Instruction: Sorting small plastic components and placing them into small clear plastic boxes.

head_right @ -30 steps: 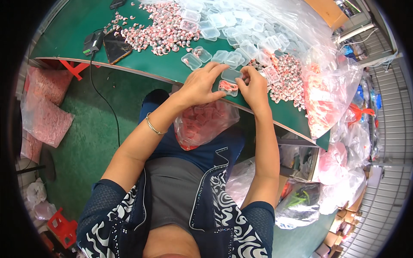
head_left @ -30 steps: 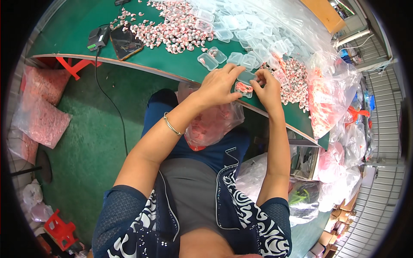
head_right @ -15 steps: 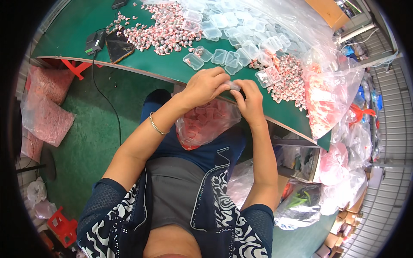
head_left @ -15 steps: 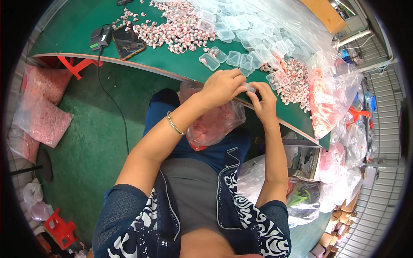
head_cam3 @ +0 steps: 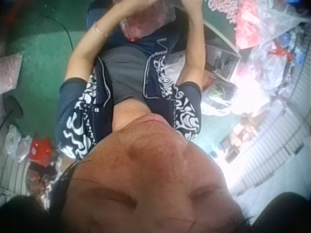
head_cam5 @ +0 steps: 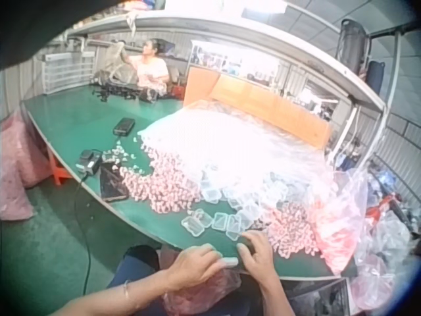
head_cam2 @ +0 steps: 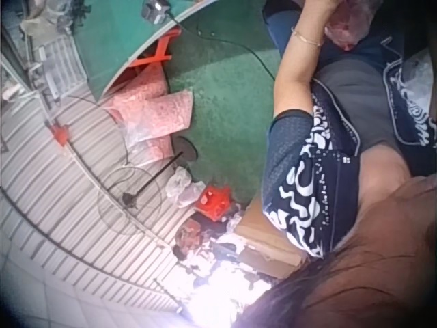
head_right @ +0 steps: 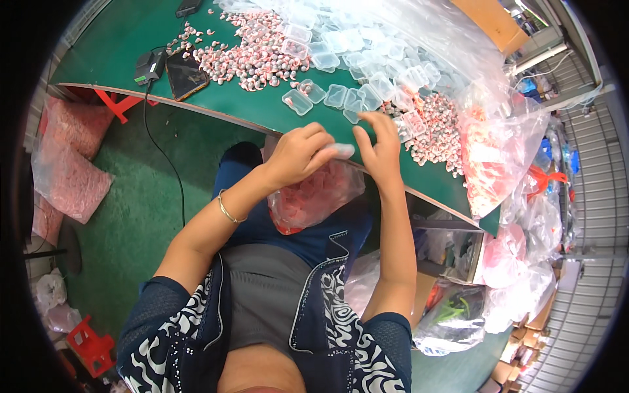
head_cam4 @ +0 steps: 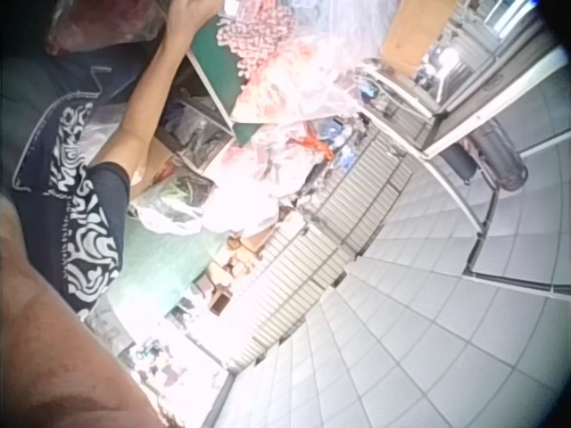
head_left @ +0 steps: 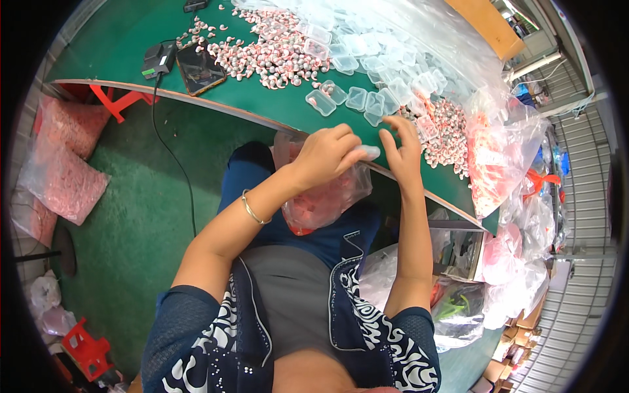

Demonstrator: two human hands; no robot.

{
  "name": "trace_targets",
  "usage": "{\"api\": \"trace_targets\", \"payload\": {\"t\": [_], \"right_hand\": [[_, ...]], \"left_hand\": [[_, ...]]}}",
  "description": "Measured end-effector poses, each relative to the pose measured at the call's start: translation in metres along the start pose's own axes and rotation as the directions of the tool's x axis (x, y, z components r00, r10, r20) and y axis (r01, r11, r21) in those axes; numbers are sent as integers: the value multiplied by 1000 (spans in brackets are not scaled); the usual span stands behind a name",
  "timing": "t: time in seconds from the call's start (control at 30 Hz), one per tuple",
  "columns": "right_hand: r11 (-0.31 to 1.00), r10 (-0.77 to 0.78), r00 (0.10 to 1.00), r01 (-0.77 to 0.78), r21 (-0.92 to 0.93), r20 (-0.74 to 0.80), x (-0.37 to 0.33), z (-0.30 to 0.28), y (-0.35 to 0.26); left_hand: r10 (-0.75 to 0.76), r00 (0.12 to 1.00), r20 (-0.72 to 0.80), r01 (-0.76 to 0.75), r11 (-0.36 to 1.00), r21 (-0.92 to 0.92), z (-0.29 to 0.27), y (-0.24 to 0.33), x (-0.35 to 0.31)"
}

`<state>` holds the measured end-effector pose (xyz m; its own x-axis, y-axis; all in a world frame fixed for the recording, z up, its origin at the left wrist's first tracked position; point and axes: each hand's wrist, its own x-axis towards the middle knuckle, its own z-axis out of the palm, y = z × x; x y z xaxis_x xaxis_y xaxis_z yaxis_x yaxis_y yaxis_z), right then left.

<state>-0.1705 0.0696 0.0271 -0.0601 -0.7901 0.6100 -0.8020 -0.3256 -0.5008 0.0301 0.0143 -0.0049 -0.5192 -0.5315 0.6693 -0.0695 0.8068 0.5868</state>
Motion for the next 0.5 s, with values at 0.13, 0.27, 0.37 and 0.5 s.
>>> {"api": "trace_targets", "payload": {"t": [0.13,0.27,0.37,0.5], "right_hand": [[904,-161,987,147,-401,-1,28,20,-6],[884,-140,987,160,-439,78,32,33,20],[875,-196,980,168,-454,-16,33,34,25],[937,-140,954,41,-347,-266,27,20,16]], "left_hand": [[87,989,122,-100,989,110,9,6,-27],[-101,931,350,8,966,258,41,-20,-62],[-283,840,463,138,937,322,62,-45,-82],[-338,820,462,159,910,383,74,-62,-103]]}}
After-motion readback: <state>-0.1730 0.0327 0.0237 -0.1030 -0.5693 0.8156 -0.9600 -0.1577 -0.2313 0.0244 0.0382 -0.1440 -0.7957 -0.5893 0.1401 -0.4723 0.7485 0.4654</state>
